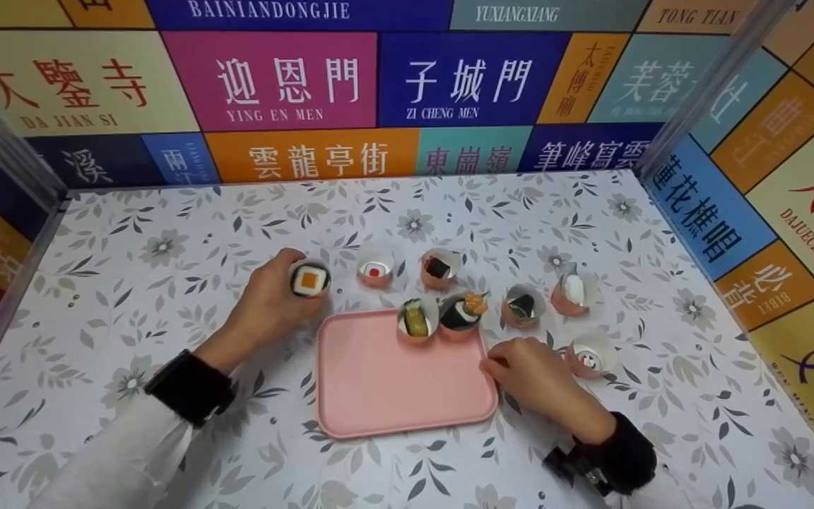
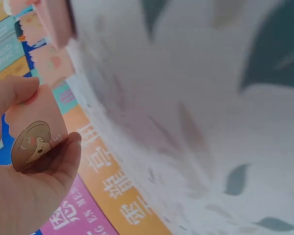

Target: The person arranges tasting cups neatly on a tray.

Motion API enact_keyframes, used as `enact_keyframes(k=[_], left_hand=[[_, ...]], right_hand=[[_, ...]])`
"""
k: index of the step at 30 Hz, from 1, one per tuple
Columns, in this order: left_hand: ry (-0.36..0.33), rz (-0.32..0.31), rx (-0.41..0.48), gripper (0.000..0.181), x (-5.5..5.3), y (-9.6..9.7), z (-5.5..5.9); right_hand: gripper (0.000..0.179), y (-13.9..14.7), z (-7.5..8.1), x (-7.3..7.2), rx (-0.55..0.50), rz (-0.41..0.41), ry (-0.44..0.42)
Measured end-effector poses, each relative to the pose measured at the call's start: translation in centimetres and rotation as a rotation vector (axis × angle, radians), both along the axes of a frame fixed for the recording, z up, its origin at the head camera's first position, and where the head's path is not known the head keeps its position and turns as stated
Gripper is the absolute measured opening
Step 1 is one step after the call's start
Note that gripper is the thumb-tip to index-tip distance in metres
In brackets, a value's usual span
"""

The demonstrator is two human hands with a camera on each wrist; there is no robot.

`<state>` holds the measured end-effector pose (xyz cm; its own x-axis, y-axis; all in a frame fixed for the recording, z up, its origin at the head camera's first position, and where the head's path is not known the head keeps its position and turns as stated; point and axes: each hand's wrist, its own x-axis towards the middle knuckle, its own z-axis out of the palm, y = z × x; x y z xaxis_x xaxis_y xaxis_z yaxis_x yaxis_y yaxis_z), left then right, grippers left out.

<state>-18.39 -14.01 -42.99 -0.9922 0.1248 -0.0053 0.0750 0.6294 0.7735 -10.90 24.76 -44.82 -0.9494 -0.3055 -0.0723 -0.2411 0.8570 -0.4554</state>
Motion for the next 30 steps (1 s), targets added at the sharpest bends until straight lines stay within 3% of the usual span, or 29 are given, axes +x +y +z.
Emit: enact_keyframes(k=[16,24,27,30], left_hand=[[0.038,-0.179,-0.016,0.06,3.0,4.5,1.2],[0.071,-0.298,0.009,0.085,3.0,6.5,0.6],[0.04,-0.301,-0.022,0.093,3.0,6.8,0.5],[0.016,-0.288,-0.071,0.089,2.9,7.1,0.3]], right_hand=[[0.047,-0.1,0.0,0.0,-0.004,-0.004,0.009],[0.046,0.0,0.0,0.0,-0.01,0.009,0.037],[0.045,0.0,0.1,0.1,-0.014,0.011,0.048],[0.045,-0.1,0.1,0.1,-0.012,0.016,0.054]])
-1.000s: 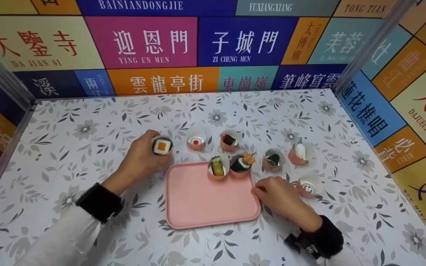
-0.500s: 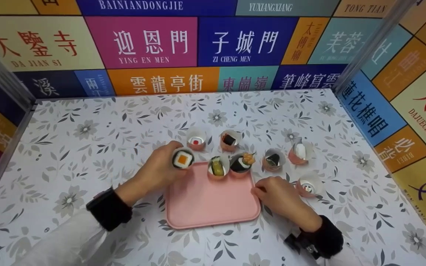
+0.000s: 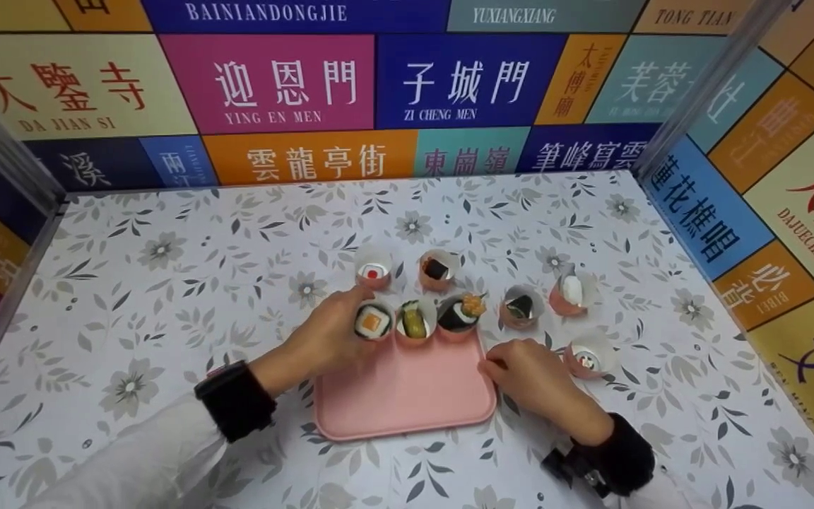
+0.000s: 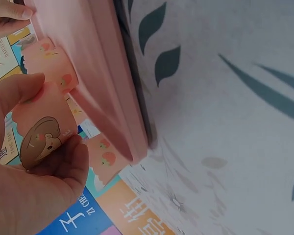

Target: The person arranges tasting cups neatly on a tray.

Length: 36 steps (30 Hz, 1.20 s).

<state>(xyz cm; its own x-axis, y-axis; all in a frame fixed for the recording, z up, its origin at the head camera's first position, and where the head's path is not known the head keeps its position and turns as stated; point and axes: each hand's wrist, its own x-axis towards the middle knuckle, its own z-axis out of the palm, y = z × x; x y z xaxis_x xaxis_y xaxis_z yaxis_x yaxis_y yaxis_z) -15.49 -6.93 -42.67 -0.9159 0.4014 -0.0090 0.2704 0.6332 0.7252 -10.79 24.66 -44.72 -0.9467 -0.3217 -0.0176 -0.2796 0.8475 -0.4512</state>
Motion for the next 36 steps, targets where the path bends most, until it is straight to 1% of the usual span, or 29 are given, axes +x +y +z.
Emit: enact_keyframes(k=[2,5,8,15,22,26,36], left_hand=[[-0.006,0.003,-0.033,0.08,0.0,0.1,-0.1],[-0.016,0.008,-0.056,0.067,-0.1,0.3,-0.3],[-0.011,0.0,-0.06,0.063,-0.2,0.2,-0.6],[0.043,-0.023,-0.062,0.055,-0.4,0.1,-1.1],[0.065,-0.061,-0.06,0.054,-0.4,0.2,-1.3],[0.078,-0.069,-0.069,0.053,-0.4,0.2,-1.2],[0.069,-0.081,-0.074,0.056,-0.4,0.3,-1.2]], right_hand=[[0.045,0.0,0.0,0.0,0.002,0.001,0.002],[0.045,0.0,0.0,0.0,0.001,-0.002,0.0],[0.045,0.0,0.0,0.0,0.001,-0.005,-0.002],[0.042,0.1,-0.2,0.1,0.0,0.035,0.036],[0.041,0.1,-0.2,0.1,-0.002,0.029,0.036],[0.04,0.1,0.0,0.1,0.0,0.03,0.03],[0.038,0.0,0.1,0.1,0.0,0.014,0.0]])
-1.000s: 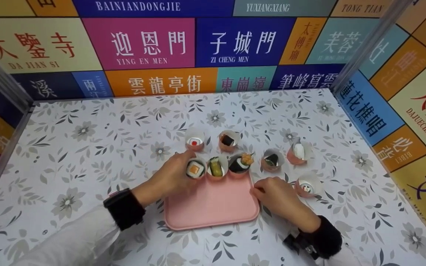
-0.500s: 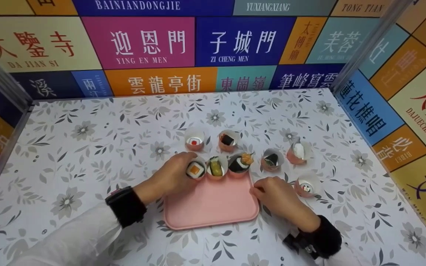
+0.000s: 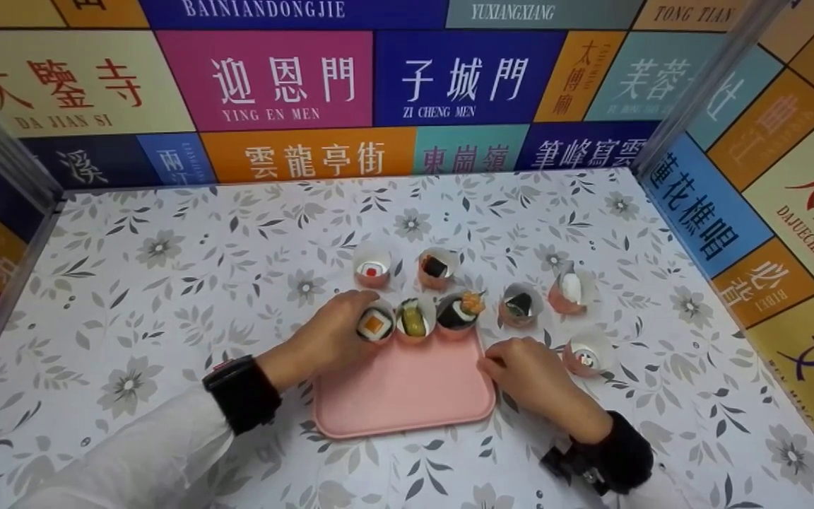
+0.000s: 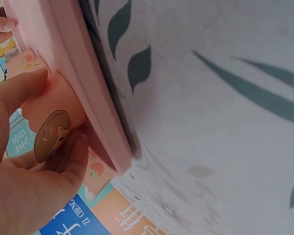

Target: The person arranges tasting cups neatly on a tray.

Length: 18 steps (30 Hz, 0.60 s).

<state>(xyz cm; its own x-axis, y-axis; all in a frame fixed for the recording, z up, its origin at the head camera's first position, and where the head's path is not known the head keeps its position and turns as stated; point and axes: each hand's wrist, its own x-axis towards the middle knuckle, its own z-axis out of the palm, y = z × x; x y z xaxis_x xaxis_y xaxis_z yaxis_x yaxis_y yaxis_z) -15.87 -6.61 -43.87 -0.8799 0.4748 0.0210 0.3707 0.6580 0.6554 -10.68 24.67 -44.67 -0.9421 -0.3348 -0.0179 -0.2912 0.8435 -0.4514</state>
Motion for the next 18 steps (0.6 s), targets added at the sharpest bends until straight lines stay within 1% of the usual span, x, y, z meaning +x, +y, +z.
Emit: enact_keyframes(k=[3,5,9,10,12,14,18], left_hand=[[-0.007,0.0,0.0,0.061,0.0,-0.2,0.0],[-0.02,0.004,0.01,0.069,0.1,-0.4,0.2],[-0.057,0.013,0.071,0.085,0.6,-1.1,0.9],[-0.057,0.014,0.089,0.088,0.8,-1.3,1.1],[-0.057,0.028,0.113,0.088,1.2,-1.9,1.6],[-0.037,0.045,0.113,0.083,1.5,-2.5,2.1],[0.012,0.098,0.058,0.072,1.9,-3.8,2.6]], right_hand=[[0.04,0.0,-0.1,0.0,-0.003,-0.004,-0.002],[0.042,0.0,-0.2,0.0,-0.001,-0.007,-0.002],[0.044,0.0,-0.3,0.0,0.008,-0.02,-0.019],[0.044,0.0,-0.3,0.0,0.008,-0.024,-0.025],[0.043,0.0,-0.3,0.0,0.008,-0.032,-0.035],[0.042,0.1,-0.3,0.0,0.006,-0.036,-0.037],[0.042,0.0,-0.3,-0.1,0.008,-0.032,-0.029]])
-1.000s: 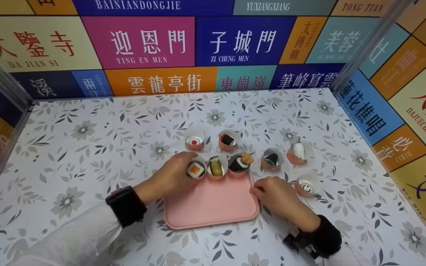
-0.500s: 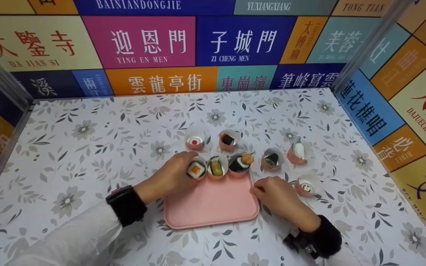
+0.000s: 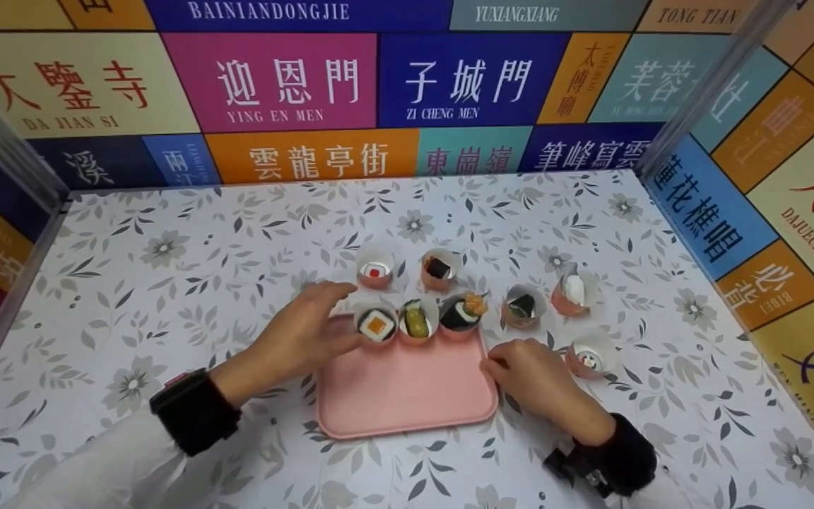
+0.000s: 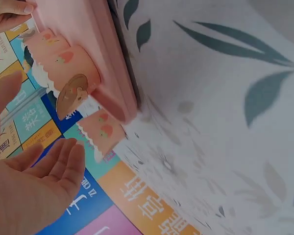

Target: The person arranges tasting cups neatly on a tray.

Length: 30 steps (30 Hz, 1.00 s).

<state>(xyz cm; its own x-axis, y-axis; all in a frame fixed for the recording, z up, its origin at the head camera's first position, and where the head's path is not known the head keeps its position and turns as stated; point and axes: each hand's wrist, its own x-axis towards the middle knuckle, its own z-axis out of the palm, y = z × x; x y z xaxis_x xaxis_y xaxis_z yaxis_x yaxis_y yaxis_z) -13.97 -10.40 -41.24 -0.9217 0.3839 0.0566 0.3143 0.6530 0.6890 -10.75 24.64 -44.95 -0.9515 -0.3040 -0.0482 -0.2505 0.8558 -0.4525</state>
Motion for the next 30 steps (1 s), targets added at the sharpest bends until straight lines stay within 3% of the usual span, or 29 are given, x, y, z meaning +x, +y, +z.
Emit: enact_keyframes(k=[4,8,14,19,25,30], left_hand=[[0.029,0.014,-0.031,0.06,-0.3,-0.9,-0.2],[0.018,0.028,-0.036,0.062,-1.3,-1.3,-0.3],[-0.096,0.082,0.044,0.088,-3.8,-1.0,-0.5],[-0.17,0.072,0.12,0.113,-5.7,-0.5,-1.0],[-0.214,0.039,0.1,0.131,-7.7,0.1,-1.7],[-0.213,0.063,0.07,0.14,-9.1,0.7,-2.3]], right_hand=[[0.041,0.0,0.0,0.0,0.005,-0.005,0.0],[0.04,0.0,0.0,0.0,0.006,-0.007,-0.009],[0.038,0.0,0.0,0.0,0.008,0.0,-0.019],[0.042,-0.1,0.1,0.0,0.007,0.008,-0.003],[0.044,0.0,0.1,0.0,0.005,0.009,0.003],[0.044,0.0,0.2,0.0,0.002,0.004,-0.001]])
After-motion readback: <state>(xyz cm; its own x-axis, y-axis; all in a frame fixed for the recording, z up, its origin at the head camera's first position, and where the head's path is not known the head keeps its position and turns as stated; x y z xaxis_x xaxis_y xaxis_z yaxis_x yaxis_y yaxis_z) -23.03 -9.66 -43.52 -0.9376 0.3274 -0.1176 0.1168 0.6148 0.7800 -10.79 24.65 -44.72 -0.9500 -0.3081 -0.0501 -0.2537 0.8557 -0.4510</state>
